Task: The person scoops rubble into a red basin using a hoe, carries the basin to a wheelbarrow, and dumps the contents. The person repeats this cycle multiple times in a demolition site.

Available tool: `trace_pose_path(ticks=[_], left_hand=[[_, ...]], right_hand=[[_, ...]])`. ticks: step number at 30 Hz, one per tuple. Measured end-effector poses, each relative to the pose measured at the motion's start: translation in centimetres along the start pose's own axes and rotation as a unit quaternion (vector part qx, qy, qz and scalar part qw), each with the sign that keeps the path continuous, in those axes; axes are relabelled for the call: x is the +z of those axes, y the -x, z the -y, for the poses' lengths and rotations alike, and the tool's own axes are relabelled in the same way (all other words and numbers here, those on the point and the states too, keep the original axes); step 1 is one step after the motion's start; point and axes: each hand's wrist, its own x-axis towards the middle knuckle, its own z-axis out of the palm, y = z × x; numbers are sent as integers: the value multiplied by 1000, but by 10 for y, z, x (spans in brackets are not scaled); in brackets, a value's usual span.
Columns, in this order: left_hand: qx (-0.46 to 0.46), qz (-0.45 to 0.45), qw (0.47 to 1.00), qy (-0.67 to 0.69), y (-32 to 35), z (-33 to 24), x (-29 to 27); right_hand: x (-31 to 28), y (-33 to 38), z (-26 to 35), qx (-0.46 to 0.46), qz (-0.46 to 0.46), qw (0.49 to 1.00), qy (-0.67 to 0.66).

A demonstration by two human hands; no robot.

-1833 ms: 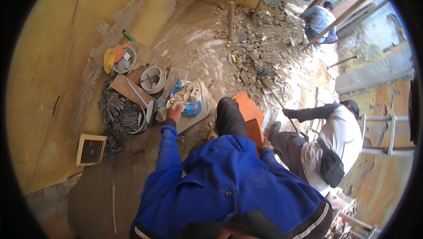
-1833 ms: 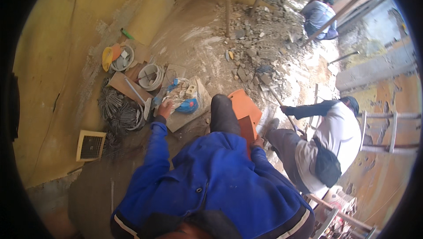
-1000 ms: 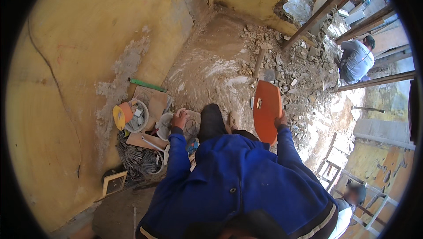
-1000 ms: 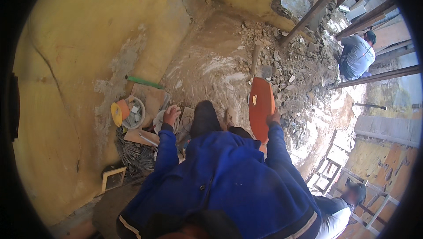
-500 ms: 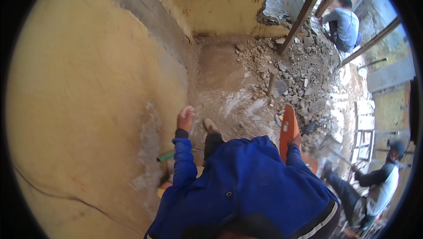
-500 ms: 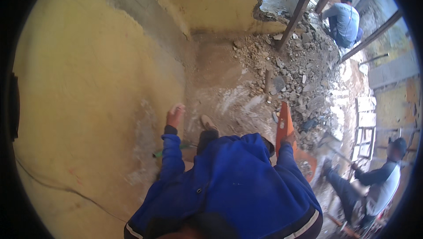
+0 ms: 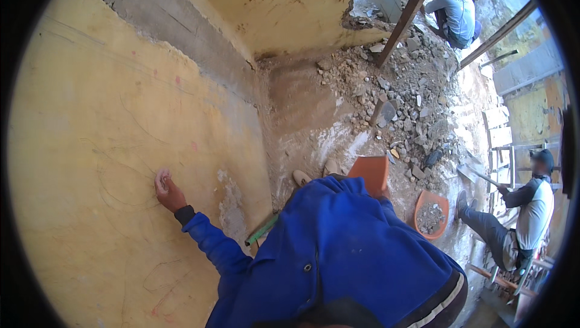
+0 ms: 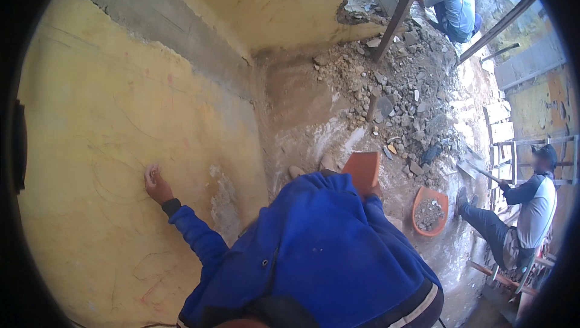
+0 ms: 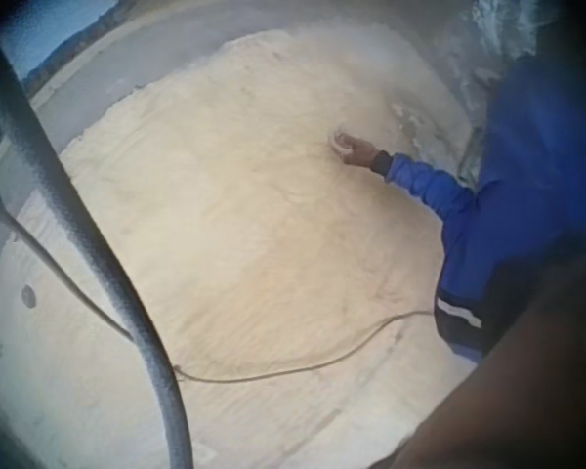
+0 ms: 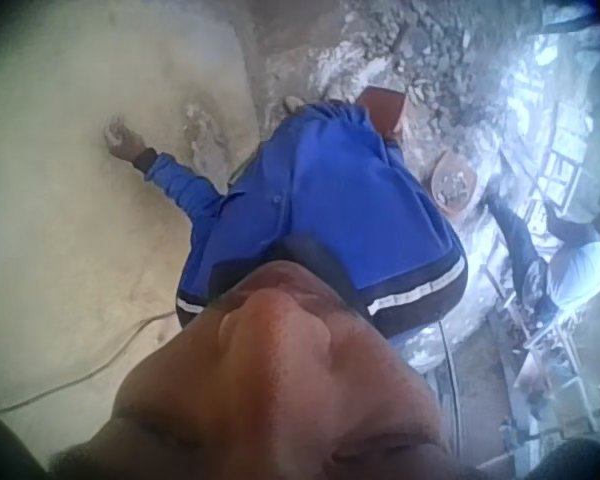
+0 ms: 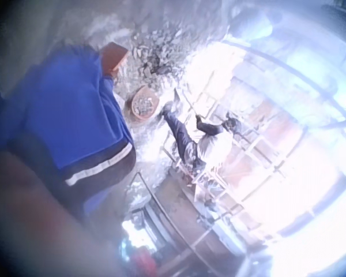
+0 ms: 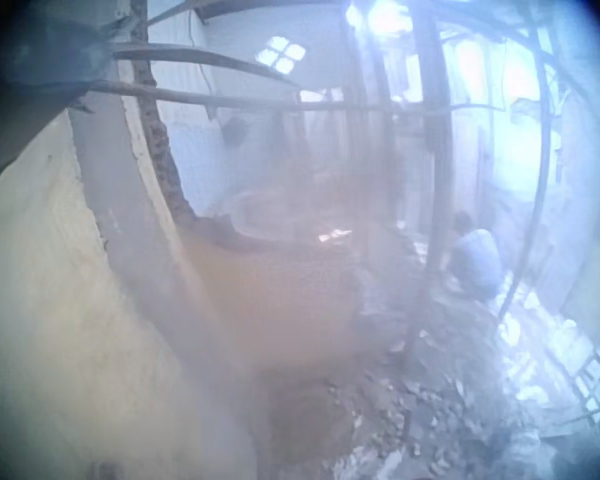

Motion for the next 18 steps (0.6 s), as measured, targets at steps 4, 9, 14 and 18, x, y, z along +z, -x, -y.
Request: trace_pose_path(ticks=[4, 9, 14, 18], left_hand=[[-24, -77, 995, -54, 16, 53, -27], [-84, -141, 953, -253, 17, 27, 3], [-179, -231, 905, -309, 12, 10, -7], [-212, -203, 934, -202, 9, 17, 0]], right_hand=[[9, -24, 65, 18, -56, 991, 118], [-43, -76, 61, -88, -55, 990, 96], [-64, -72, 51, -155, -21, 987, 29], [-63, -95, -14, -138, -103, 985, -31]])
